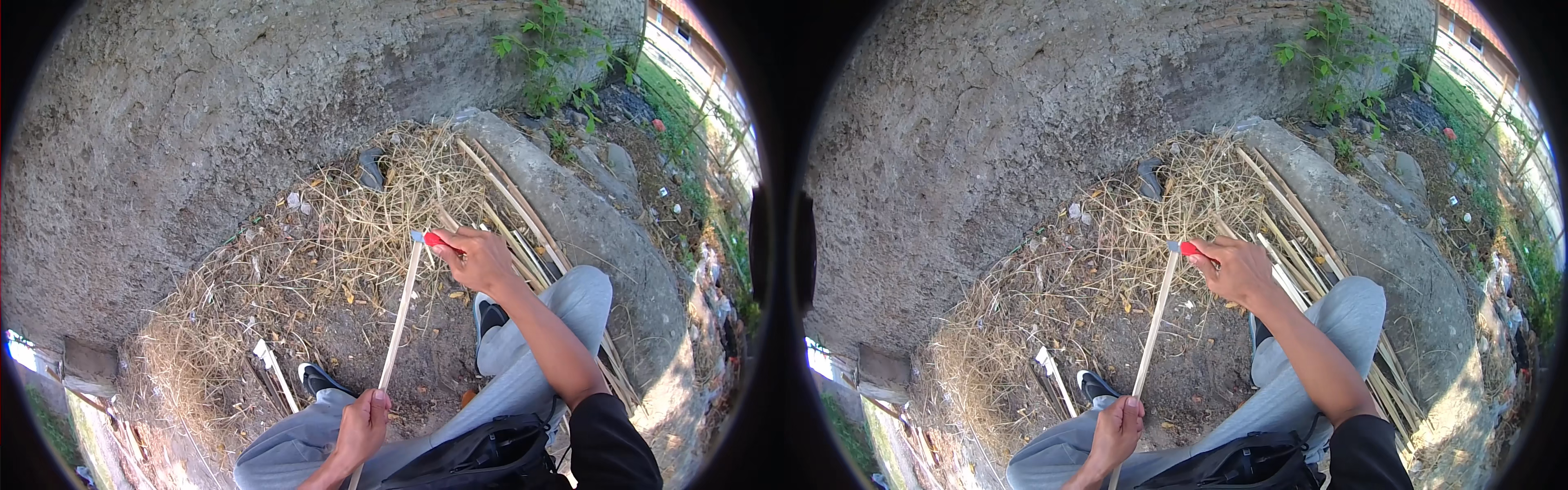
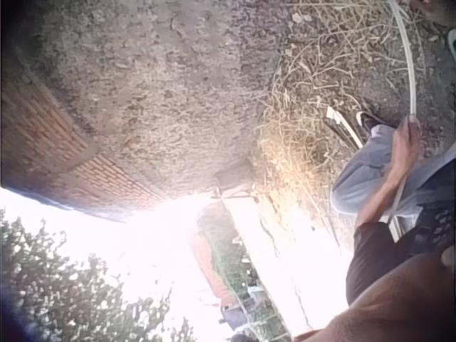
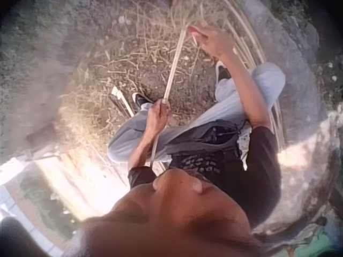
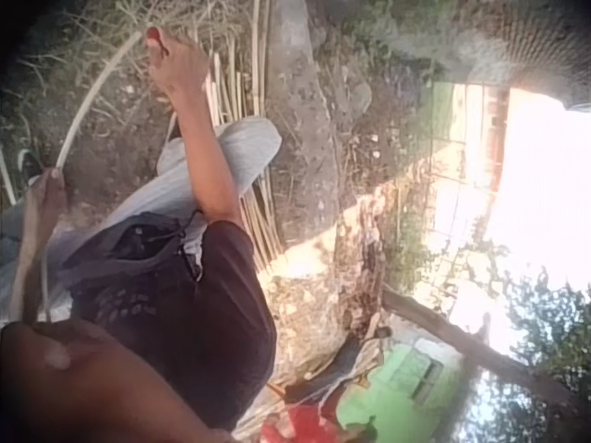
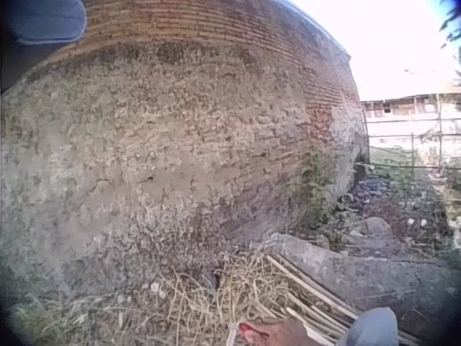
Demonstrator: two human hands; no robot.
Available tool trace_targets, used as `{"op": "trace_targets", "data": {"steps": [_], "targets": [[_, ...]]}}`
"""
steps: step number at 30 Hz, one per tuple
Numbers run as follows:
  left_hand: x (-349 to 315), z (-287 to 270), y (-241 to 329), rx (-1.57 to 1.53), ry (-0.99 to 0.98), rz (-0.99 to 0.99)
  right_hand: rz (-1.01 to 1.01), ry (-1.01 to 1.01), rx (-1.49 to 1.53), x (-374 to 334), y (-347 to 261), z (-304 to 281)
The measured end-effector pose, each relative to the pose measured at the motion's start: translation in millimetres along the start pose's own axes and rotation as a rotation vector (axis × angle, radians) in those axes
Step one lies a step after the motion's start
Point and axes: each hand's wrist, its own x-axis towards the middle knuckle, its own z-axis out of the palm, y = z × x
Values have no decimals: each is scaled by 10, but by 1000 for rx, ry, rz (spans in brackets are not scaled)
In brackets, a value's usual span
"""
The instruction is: The person uses a utility knife to shave and smooth the surface of a bamboo slat while sitting outdoors.
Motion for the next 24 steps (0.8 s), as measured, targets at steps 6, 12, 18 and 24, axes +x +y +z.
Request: {"op": "trace_targets", "data": {"steps": [6,12,18,24], "targets": [[156,-67,-178,149,130,-30,287,48,157,100,-1,-166],[219,54,-75,289,230,54,-93,-142,281,-419,-508,44],[191,68,-100,311,256,114,-233,-105,214,-466,-554,148],[104,71,52,367,241,71,-241,-44,126,-430,-564,192]]}}
